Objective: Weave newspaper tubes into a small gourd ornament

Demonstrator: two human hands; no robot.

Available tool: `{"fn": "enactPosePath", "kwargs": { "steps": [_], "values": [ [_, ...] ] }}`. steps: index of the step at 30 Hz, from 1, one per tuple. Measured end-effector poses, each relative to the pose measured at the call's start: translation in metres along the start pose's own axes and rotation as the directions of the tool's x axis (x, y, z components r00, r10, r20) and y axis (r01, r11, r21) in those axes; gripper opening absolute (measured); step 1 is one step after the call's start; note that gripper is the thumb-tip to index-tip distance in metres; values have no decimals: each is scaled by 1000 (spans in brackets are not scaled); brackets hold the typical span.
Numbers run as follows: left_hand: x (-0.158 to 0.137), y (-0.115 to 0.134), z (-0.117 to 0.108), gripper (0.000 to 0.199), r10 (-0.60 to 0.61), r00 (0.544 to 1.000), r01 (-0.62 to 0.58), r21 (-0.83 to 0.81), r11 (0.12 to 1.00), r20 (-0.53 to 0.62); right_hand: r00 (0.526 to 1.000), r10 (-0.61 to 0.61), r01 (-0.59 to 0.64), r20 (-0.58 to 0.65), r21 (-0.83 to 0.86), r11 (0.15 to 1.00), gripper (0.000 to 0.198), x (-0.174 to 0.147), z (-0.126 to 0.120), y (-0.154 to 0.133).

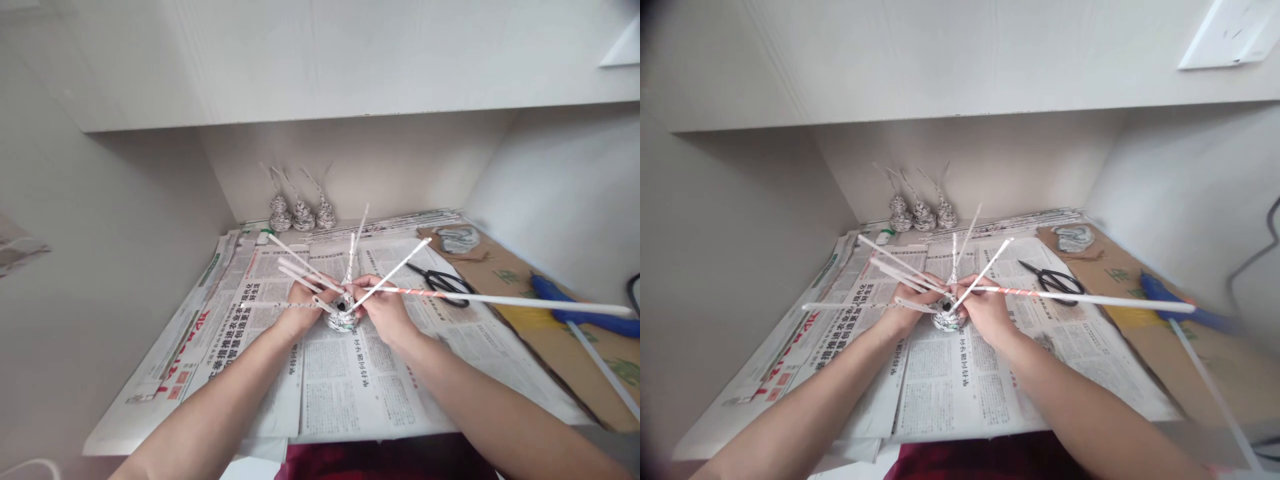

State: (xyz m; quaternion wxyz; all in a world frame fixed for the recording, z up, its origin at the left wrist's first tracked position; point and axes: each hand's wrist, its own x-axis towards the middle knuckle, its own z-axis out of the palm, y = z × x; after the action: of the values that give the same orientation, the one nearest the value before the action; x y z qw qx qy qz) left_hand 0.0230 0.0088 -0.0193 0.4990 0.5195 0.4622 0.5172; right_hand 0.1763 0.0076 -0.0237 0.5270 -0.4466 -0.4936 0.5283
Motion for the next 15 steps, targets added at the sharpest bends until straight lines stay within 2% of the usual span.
{"fn": "enactPosePath", "kwargs": {
  "steps": [3, 7, 12, 15],
  "values": [
    [0, -2, 3, 23, 55, 998, -55, -1, 999, -17, 990, 129, -120, -50, 145, 982, 24, 2, 2, 2],
    [-3, -1, 3, 19, 148, 989, -146, 144, 979, 1, 977, 207, -195, -44, 195, 961, 23, 3, 4, -2],
    [-6, 8, -4, 16, 301, 944, -329, 321, 888, 132, 972, 233, -222, -27, 217, 951, 18, 4, 3, -2],
    [-6, 12, -10, 18, 319, 922, -381, 369, 848, 219, 968, 253, -245, -2, 247, 938, 15, 6, 0, 1]
  ]
}}
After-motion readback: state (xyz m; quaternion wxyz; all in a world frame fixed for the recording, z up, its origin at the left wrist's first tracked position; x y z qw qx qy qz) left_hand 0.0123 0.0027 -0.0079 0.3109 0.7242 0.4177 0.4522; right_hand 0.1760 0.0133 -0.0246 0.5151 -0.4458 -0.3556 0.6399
